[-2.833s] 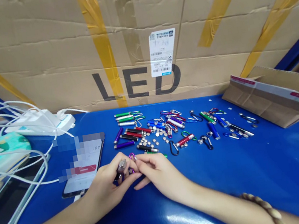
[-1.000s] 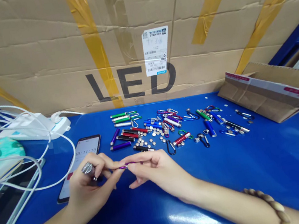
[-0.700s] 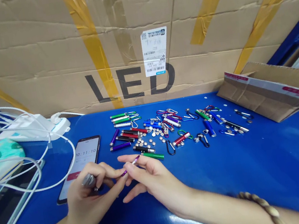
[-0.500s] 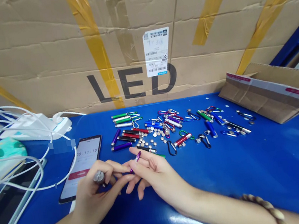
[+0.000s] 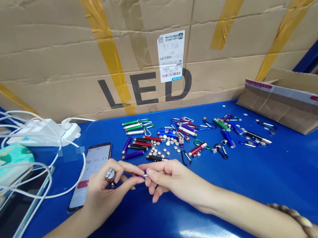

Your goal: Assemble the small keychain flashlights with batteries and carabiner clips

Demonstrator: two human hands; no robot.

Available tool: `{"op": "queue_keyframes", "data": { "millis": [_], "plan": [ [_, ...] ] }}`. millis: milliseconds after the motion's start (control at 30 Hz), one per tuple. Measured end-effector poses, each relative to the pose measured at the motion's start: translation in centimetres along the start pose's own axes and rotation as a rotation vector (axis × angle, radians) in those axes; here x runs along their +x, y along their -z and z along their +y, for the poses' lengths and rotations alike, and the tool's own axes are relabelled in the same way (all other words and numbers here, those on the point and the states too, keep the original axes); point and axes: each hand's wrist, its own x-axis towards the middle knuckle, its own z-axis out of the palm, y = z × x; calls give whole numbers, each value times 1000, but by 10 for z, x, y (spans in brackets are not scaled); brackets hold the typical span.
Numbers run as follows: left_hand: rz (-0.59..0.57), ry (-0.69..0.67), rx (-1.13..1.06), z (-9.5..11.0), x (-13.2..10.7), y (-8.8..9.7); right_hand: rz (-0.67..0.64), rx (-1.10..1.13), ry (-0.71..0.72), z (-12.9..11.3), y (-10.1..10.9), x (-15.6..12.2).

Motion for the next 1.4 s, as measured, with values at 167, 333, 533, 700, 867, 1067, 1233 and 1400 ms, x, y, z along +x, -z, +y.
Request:
{"op": "queue_keyframes", "data": {
  "millis": [167,333,533,700,867,1067,1233,1400],
  "plan": [
    [50,100,-99,-2,0,0,-89,-132,12,1,2,-1],
    [61,99,-150,0,-2,1,-92,-493,123,2,4,-2],
    [35,35,-137,4,1,2,-156,-467,146,1,6,-3],
    [15,12,-62,1,-1,2,-76,-636,220,5,7,-3],
    [-22,-18,-50,-1,-5,2,-10,-825,289,5,8,-3],
    [-51,-150,-22,-5,-7,2,26,-910,311,7,3,-4],
    [-59,-305,-6,-8,-11,1,91,-961,389,14,1,-4],
    [-74,-365,2,-9,-11,1,95,-951,402,14,0,-2]
  ]
}}
